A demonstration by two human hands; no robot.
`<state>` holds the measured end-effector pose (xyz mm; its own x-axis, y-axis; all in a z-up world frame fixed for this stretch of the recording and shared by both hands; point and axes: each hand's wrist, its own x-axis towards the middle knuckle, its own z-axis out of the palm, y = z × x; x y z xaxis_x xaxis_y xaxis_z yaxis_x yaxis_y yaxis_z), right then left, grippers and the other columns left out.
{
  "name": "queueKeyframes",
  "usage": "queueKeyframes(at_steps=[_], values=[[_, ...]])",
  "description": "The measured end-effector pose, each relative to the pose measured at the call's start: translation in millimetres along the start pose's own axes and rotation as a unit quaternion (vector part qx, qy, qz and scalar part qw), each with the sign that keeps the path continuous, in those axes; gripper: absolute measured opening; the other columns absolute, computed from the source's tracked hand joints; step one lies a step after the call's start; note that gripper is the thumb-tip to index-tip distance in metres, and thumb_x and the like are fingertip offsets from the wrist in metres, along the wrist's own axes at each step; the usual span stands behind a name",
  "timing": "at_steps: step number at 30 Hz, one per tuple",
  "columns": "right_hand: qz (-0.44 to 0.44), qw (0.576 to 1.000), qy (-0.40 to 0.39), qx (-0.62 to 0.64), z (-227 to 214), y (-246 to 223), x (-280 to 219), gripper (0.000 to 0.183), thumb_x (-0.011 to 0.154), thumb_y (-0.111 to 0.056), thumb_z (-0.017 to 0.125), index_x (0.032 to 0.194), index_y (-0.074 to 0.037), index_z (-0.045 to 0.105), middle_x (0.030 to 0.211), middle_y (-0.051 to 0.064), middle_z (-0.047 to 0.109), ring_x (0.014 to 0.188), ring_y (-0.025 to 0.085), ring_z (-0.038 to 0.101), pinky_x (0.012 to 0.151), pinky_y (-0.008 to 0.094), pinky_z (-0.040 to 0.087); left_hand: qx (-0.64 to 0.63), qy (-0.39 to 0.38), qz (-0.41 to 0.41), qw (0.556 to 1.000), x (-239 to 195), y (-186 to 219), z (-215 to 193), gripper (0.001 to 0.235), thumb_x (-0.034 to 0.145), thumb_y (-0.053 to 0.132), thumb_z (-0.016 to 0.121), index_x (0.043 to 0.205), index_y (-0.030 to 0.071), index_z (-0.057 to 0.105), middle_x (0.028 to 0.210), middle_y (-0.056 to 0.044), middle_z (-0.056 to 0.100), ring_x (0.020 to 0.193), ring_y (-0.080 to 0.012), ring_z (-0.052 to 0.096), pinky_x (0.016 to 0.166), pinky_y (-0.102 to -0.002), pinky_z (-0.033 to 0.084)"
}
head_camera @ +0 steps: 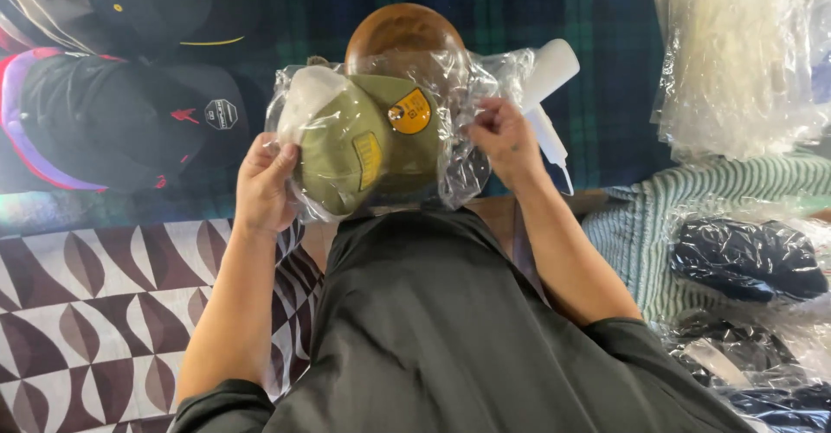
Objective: The person removes a green and white cap from a plastic bag and places the bag aside. They then use a wooden brush to clean the mesh back and fabric front of the cap. Finally, they use a white hairdryer to blow air onto the cap's surface.
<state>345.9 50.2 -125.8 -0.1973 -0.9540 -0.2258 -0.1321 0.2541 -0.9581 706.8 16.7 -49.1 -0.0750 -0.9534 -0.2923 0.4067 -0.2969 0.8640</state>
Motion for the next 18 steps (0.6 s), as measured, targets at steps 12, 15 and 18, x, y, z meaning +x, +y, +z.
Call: queueKeyframes(at_steps=[12, 15, 18], values=[[0.067, 0.981, 0.09, 0.159, -38.3, -8.4, -9.8, 0.088, 0.081, 0.01, 0.079, 0.155, -0.004, 0.033, 0.101, 0.012, 0.065, 0.069, 0.018, 0.067, 0.044, 0.018, 0.045, -0.081, 0.043, 0.065, 0.994, -7.7, -13.9, -26.7, 0.01, 0.103, 0.008, 0.065, 0.097, 0.005, 0.058, 0.079, -0.012, 0.065, 0.068, -0.019, 0.069, 0.062, -0.029, 0.057], [0.064, 0.963, 0.122, 0.232, -45.5, -7.7, -15.0, 0.049, 0.077, 0.02, 0.064, 0.121, -0.001, 0.065, 0.081, 0.008, 0.06, 0.064, 0.014, 0.059, 0.051, 0.021, 0.043, -0.087, 0.051, 0.084, 0.991, -3.8, -19.0, -36.5, 0.008, 0.103, 0.009, 0.065, 0.099, 0.007, 0.059, 0.085, -0.013, 0.067, 0.078, -0.0206, 0.072, 0.07, -0.03, 0.059], [0.085, 0.96, 0.142, 0.224, -87.8, 10.0, -32.0, 0.047, 0.075, 0.021, 0.059, 0.116, 0.0, 0.067, 0.075, 0.01, 0.056, 0.058, 0.015, 0.054, 0.053, 0.024, 0.041, -0.085, 0.07, 0.093, 0.99, -6.4, 2.5, -34.6, 0.007, 0.104, 0.01, 0.063, 0.099, 0.008, 0.059, 0.09, -0.014, 0.071, 0.081, -0.0204, 0.073, 0.074, -0.029, 0.061]])
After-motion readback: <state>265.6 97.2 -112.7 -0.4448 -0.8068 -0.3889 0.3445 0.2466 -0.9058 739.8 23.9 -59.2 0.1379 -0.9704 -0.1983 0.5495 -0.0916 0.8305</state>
